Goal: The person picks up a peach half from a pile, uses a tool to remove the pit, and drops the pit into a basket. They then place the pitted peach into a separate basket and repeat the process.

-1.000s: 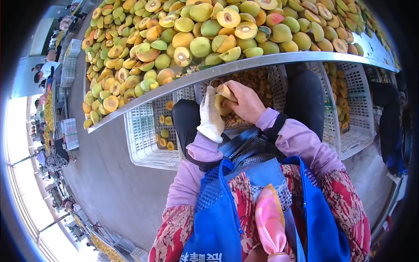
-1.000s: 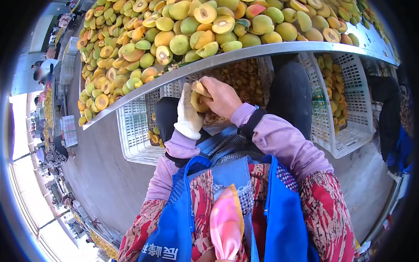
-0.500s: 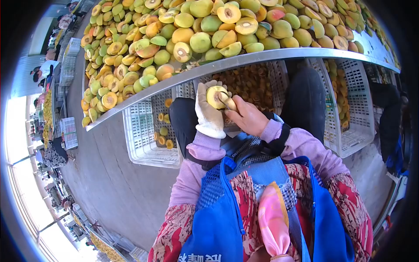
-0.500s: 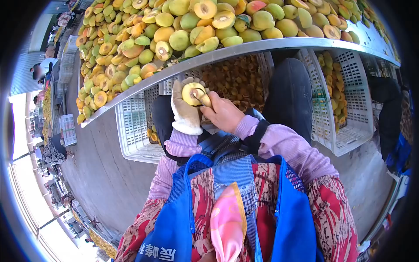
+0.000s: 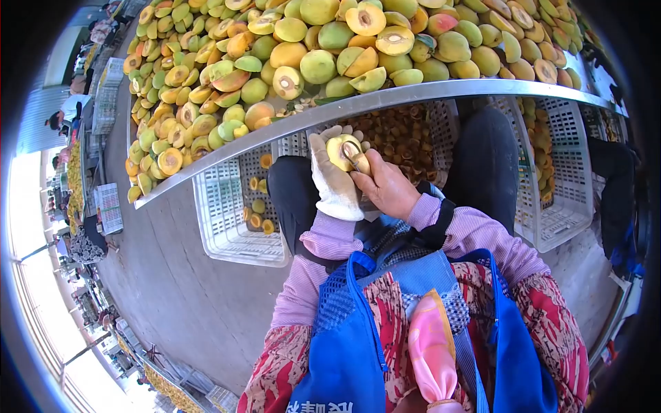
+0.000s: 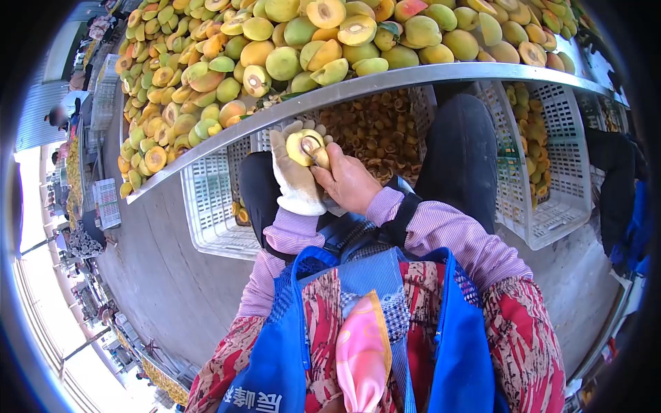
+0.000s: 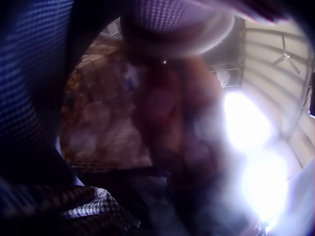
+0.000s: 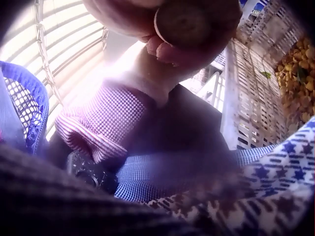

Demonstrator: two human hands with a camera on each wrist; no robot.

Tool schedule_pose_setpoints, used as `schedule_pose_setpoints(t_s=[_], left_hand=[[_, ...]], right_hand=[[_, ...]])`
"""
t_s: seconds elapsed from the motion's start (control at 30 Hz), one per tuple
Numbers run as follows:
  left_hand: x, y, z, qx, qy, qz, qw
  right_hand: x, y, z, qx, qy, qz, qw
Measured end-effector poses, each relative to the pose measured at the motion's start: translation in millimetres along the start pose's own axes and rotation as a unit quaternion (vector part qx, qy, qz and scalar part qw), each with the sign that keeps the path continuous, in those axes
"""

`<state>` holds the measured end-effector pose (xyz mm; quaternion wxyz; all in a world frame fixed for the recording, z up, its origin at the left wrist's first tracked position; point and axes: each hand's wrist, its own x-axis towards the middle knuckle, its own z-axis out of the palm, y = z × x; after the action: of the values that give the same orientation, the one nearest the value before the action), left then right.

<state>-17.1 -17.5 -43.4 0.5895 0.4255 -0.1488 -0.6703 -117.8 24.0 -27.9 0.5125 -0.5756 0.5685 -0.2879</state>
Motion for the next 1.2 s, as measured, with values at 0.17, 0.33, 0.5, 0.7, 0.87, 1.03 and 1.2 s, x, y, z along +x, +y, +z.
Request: schedule_pose_setpoints(t_s=[0.17, 0.33, 0.5, 0.7, 0.87, 1.03, 1.2], left_hand=[[6, -4, -3, 0.077, -0.012, 0.048, 0.996], [4, -3, -3, 0.146, -0.015, 0.098, 0.984], [5, -3, -10, 0.153, -0.011, 0.097, 0.983], [0, -6, -1, 0.089, 0.011, 0.079, 0.993], [4, -9, -3, 0.074, 0.014, 0.094, 0.993], [-1, 4, 2, 0.086, 0.013, 0.048, 0.995], [4, 4, -4, 0.043, 0.023, -0.038, 0.998]], right_hand=[[8, 1, -6, -0.007, -0.011, -0.002, 1.000], [9, 10, -3, -0.003, -0.032, -0.007, 0.999], [9, 10, -9, -0.003, -0.077, -0.016, 0.997], [7, 7, 1, 0.067, -0.020, -0.030, 0.997], [10, 9, -2, 0.044, -0.038, -0.015, 0.998], [12, 13, -8, -0.004, -0.084, -0.002, 0.996], [11, 17, -9, -0.018, -0.094, 0.000, 0.995]])
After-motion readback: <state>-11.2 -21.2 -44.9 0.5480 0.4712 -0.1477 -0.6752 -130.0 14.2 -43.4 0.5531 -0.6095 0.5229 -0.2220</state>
